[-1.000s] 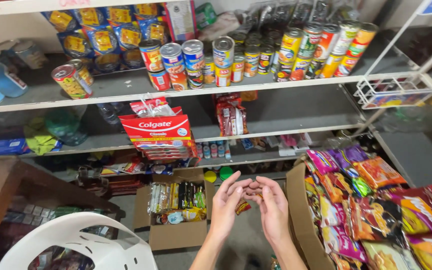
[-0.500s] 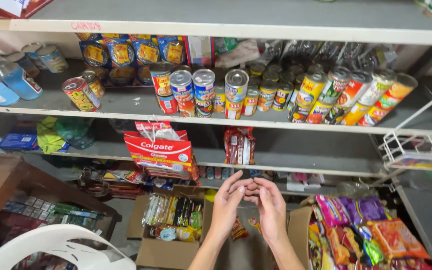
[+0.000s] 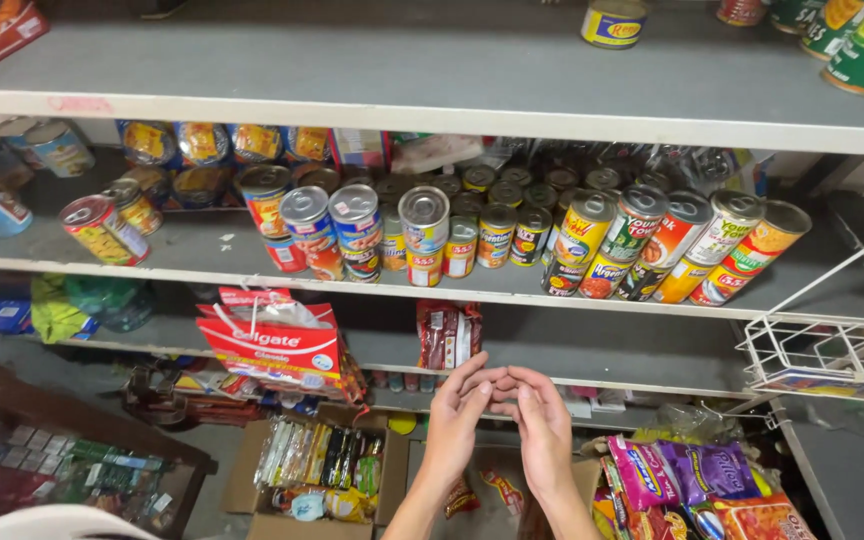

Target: Organize and place various canned goods onto shelves in a grocery store.

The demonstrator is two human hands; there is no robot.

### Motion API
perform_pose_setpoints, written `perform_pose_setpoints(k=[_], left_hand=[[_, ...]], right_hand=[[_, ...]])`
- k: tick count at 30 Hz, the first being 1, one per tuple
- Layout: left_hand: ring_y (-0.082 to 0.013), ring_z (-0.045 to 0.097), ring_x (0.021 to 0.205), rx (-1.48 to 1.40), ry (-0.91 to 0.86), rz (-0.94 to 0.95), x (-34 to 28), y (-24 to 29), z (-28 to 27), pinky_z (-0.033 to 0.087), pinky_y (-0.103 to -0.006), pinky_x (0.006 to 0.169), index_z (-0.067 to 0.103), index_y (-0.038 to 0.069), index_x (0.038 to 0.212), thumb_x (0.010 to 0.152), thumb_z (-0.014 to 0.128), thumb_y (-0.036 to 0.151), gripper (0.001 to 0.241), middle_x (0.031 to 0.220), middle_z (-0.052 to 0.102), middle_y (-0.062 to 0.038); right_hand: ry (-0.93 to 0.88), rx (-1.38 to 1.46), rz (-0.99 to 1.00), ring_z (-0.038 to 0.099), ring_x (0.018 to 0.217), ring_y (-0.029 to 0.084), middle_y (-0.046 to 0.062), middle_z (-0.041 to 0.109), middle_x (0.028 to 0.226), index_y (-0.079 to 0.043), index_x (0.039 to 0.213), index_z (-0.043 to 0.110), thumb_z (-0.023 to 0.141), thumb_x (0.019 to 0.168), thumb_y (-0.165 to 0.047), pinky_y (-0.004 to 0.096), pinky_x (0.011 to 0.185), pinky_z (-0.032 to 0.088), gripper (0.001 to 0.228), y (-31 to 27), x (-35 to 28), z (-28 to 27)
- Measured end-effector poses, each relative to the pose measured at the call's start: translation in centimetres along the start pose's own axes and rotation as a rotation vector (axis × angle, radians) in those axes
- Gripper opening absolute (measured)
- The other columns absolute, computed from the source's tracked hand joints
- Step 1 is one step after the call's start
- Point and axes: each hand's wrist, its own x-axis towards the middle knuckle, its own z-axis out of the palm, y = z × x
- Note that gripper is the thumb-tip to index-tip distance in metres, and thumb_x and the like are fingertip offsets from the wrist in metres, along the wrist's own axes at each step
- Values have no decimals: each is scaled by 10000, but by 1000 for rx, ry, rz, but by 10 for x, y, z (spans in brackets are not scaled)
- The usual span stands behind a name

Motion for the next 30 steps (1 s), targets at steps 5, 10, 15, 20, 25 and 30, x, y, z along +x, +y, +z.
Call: perform_pose_setpoints(k=[5, 10, 15, 20, 25, 30], left_hand=[[-188, 696, 1113, 52, -26, -31, 30, -14, 8, 545, -325, 984, 515, -8, 1441, 998, 565, 91, 457, 1255, 714, -152], [-179, 675, 1131, 43, -102, 11, 74, -21, 21, 529, -316, 1004, 530, -7, 1406, 995, 576, 88, 424, 1275, 705, -144], [-166, 664, 1151, 113, -148, 119, 122, -19, 29, 524, -307, 993, 576, -17, 1357, 986, 616, 77, 385, 1271, 707, -145], [-180, 686, 1112, 205, -108, 262, 154, 2, 35, 572, -298, 915, 623, -31, 1307, 968, 662, 56, 352, 1262, 714, -158], [-209, 688, 907, 582, 27, 610, 178, -1, 24, 590, -295, 794, 596, -36, 1315, 915, 639, -61, 404, 1311, 598, -178], [-213, 729, 939, 484, 78, 597, 189, -32, 7, 611, -305, 790, 463, -33, 1418, 900, 603, -91, 540, 1398, 484, -200]], right_hand=[[30, -46, -18, 669, 1006, 211, 145, 674, 1108, 51, 1269, 603, 498, 1047, -180, 378, 876, 574, 337, -7, 22, -13], [89, -175, -109, 679, 1009, 206, 144, 689, 1114, 29, 1280, 602, 530, 1027, -180, 361, 875, 581, 336, -21, 63, -31], [141, -280, -214, 669, 970, 164, 120, 693, 1117, 15, 1286, 604, 576, 1005, -143, 315, 831, 562, 324, -19, 101, -47], [230, -489, -257, 641, 825, 100, 100, 709, 1020, 6, 1218, 671, 648, 972, -81, 242, 698, 529, 262, -20, 127, -25], [208, -830, -427, 686, 683, 114, 88, 721, 974, 4, 1136, 716, 651, 941, -21, 231, 566, 563, 207, -42, 154, 23], [125, -912, -565, 747, 825, 207, 129, 684, 1194, -1, 1199, 681, 577, 963, -7, 290, 673, 619, 258, -41, 185, 47]])
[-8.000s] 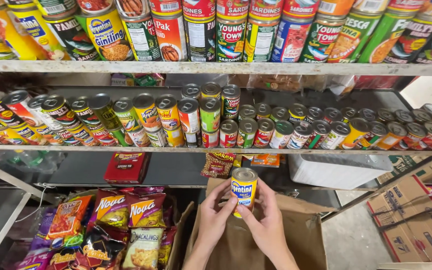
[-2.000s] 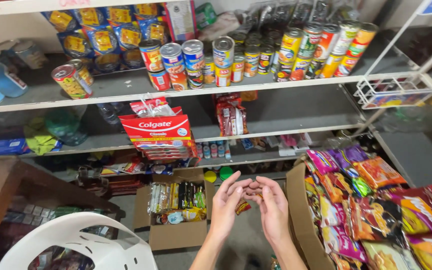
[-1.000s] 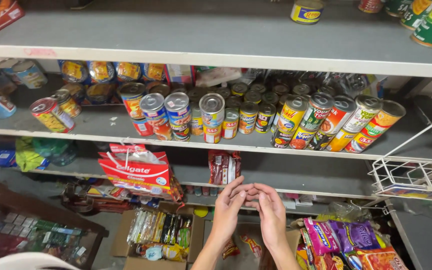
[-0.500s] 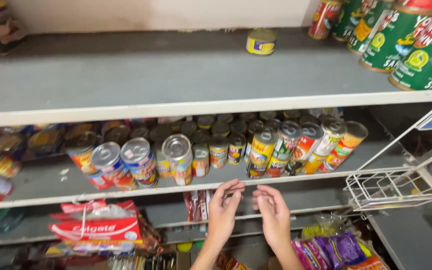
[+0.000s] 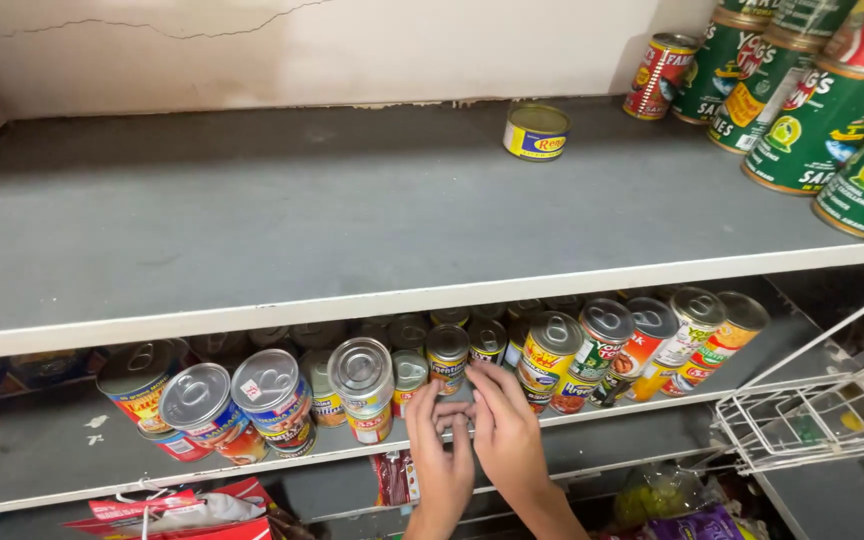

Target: Organize and place various canned goods onto shelves in a grocery store.

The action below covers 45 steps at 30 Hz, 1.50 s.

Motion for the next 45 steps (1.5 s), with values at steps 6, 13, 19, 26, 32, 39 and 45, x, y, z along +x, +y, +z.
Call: perform_pose_setpoints(k=[6, 13, 19, 26, 32, 39, 45], left_hand=[[-274, 688, 1134, 64, -15, 16, 1, 9, -5, 614, -338, 845, 421, -32, 1462, 899, 654, -79, 611, 1422, 434, -220], [-343, 587, 1237, 89, -8, 79, -2, 16, -3, 615, -365, 902, 467, -52, 1427, 906, 668, -62, 559, 1443, 433, -223], [-246, 675, 1087, 42, 42, -28, -5, 10, 5, 610, -340, 891, 464, -26, 1438, 940, 700, 8, 553, 1410, 444, -184], [-206, 627, 989, 99, 49, 32, -17, 8, 0, 569, -330, 871, 469, 7, 1448, 841, 740, -18, 665, 1382, 437, -168], [-369, 526, 1164, 384, 54, 202, -32, 42, -2, 446, -441, 999, 509, 27, 1413, 700, 821, 13, 779, 1340, 511, -159], [-341, 624, 1183, 218, -28, 114, -67, 59, 2, 506, -448, 997, 490, -2, 1400, 754, 781, 58, 711, 1303, 619, -185], [-286, 721, 900, -69, -73, -332, -108, 66, 10, 621, -396, 741, 495, 22, 1331, 837, 721, 96, 548, 1090, 701, -144]], right_hand=[[-79, -151, -39, 683, 1034, 385, 241, 518, 1426, -26, 1359, 588, 560, 959, -24, 411, 834, 578, 400, -2, 15, 14], [-124, -130, 43, 674, 1051, 442, 273, 434, 1487, -34, 1306, 561, 608, 927, -55, 429, 810, 598, 383, -7, 11, 9], [-137, -167, -25, 679, 1009, 439, 248, 478, 1438, -12, 1105, 576, 656, 890, -33, 449, 765, 591, 230, 4, -1, -2], [-180, -164, -55, 686, 994, 395, 230, 507, 1409, -13, 1020, 565, 652, 890, -27, 461, 772, 575, 158, 6, -31, -19], [-99, -119, -204, 627, 1121, 447, 249, 520, 1397, -9, 1010, 585, 675, 871, -23, 464, 893, 542, 167, -6, -54, -47], [-207, 167, -171, 648, 1169, 381, 233, 526, 1418, -11, 1050, 560, 635, 917, -7, 402, 917, 563, 153, -27, -82, -82], [-219, 238, -67, 644, 1196, 319, 200, 574, 1381, -19, 1139, 553, 671, 905, -50, 389, 983, 522, 263, -33, -103, -99]])
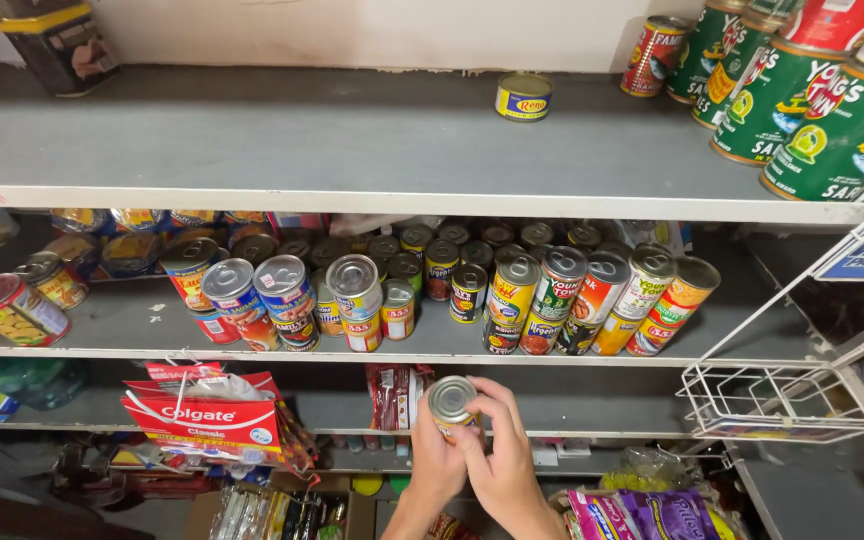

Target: Organize and place various canned goods onto shelves in a grocery store.

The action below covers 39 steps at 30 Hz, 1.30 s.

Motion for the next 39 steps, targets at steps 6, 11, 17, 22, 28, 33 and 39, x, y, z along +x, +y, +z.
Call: perform_pose_setpoints(k=[6, 11, 17, 22, 28, 33, 39], left_hand=[[-254, 741, 1036, 35, -23, 257, -24, 24, 1, 576, -382, 882, 509, 12, 1368, 1024, 469, 345, 481, 1153, 730, -150], [-238, 728, 966, 19, -90, 140, -43, 40, 4, 566, -379, 844, 521, 16, 1372, 1062, 273, 515, 638, 1093, 736, -149], [-205, 728, 925, -168, -227, -59, -74, 46, 3, 586, -334, 834, 518, 27, 1406, 1067, 253, 466, 615, 1081, 741, -145], [-196, 705, 998, -343, -316, -109, -109, 54, -8, 567, -326, 894, 499, 12, 1433, 1085, 244, 407, 586, 1189, 703, -139], [-188, 682, 1077, -296, -475, -67, -170, 69, -37, 531, -316, 952, 547, -7, 1402, 1104, 244, 404, 591, 1227, 702, -140], [-188, 706, 1014, -251, -591, -192, -232, 83, -54, 558, -325, 901, 577, 9, 1365, 1090, 264, 401, 572, 1161, 733, -136], [-186, 691, 1063, -314, -756, -136, -290, 106, -46, 540, -329, 929, 579, 0, 1360, 1104, 278, 401, 563, 1184, 720, -128]], right_hand=[[60, 8, 19, 585, 1295, 327, 202, 581, 1394, -3, 1324, 518, 690, 901, -88, 415, 1102, 421, 464, -11, -27, -8], [86, -24, 181, 585, 1324, 299, 177, 591, 1427, -13, 1436, 484, 658, 940, -136, 393, 1108, 423, 540, -23, -53, -17], [171, -148, 274, 577, 1343, 296, 175, 577, 1463, -21, 1487, 462, 624, 954, -191, 395, 1103, 426, 582, -48, -97, -18], [256, -161, 283, 540, 1379, 311, 193, 549, 1493, 3, 1505, 429, 589, 999, -233, 412, 1113, 408, 581, -73, -142, -7], [390, -159, 420, 566, 1354, 286, 172, 554, 1496, -9, 1519, 402, 578, 987, -262, 396, 1098, 432, 614, -120, -210, 15], [499, -238, 464, 533, 1388, 292, 181, 528, 1517, 1, 1522, 398, 578, 997, -252, 401, 1123, 404, 609, -168, -277, 31], [649, -272, 502, 530, 1389, 279, 172, 526, 1518, -11, 1525, 396, 573, 1003, -266, 402, 1114, 419, 608, -212, -330, 23]])
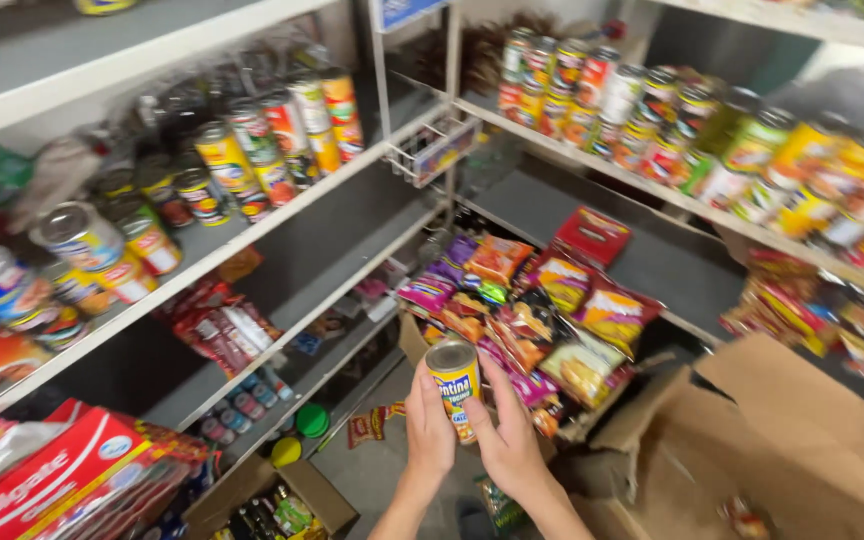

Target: Organize and place various canned goods onto shelves in a grocery store.

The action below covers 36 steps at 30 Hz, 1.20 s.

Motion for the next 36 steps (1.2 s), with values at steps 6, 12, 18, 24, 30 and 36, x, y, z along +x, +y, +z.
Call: perform_pose_setpoints(k=[6, 12, 18, 24, 30, 36], left_hand=[[-190, 712, 996, -19, -153, -51, -18, -4, 55, 562, -326, 878, 597, 4, 1333, 1103, 266, 403, 567, 1119, 738, -123], [-194, 709, 1022, -41, -285, -53, -39, -8, 125, 562, -332, 898, 596, 0, 1342, 1106, 277, 400, 563, 1148, 732, -129], [-201, 698, 1090, -66, -405, -88, -78, -10, 221, 540, -334, 938, 574, -2, 1371, 1097, 288, 397, 562, 1199, 724, -128], [-211, 698, 1106, -99, -500, -71, -125, -21, 320, 538, -339, 957, 585, -6, 1366, 1096, 308, 390, 554, 1212, 727, -129], [-215, 692, 1147, -91, -561, -119, -181, -15, 406, 526, -339, 982, 578, -1, 1381, 1091, 313, 374, 543, 1244, 720, -135], [-232, 616, 1297, -138, -597, -174, -223, -26, 469, 474, -333, 1068, 511, -16, 1453, 1094, 321, 342, 542, 1408, 636, -159]], right_hand=[[138, 13, 54, 611, 1286, 237, 150, 596, 1446, -38, 1531, 396, 583, 1000, -287, 379, 1051, 486, 615, -12, -30, -55], [291, -41, 117, 661, 1206, 222, 139, 647, 1378, -39, 1525, 396, 594, 991, -303, 357, 994, 528, 628, 0, -61, -118], [406, -57, 165, 668, 1168, 207, 126, 659, 1354, -44, 1534, 399, 595, 992, -293, 353, 995, 527, 627, -1, -102, -208], [481, 15, 107, 620, 1268, 213, 124, 600, 1433, -24, 1535, 386, 584, 1004, -273, 357, 1057, 489, 619, 7, -145, -307], [564, 61, 143, 565, 1327, 202, 121, 580, 1453, -28, 1536, 395, 563, 1011, -251, 343, 1104, 439, 594, 21, -194, -392], [700, 464, 255, 543, 1301, 170, 81, 556, 1462, -65, 1545, 411, 483, 1034, -257, 334, 1070, 448, 550, 47, -233, -455]])
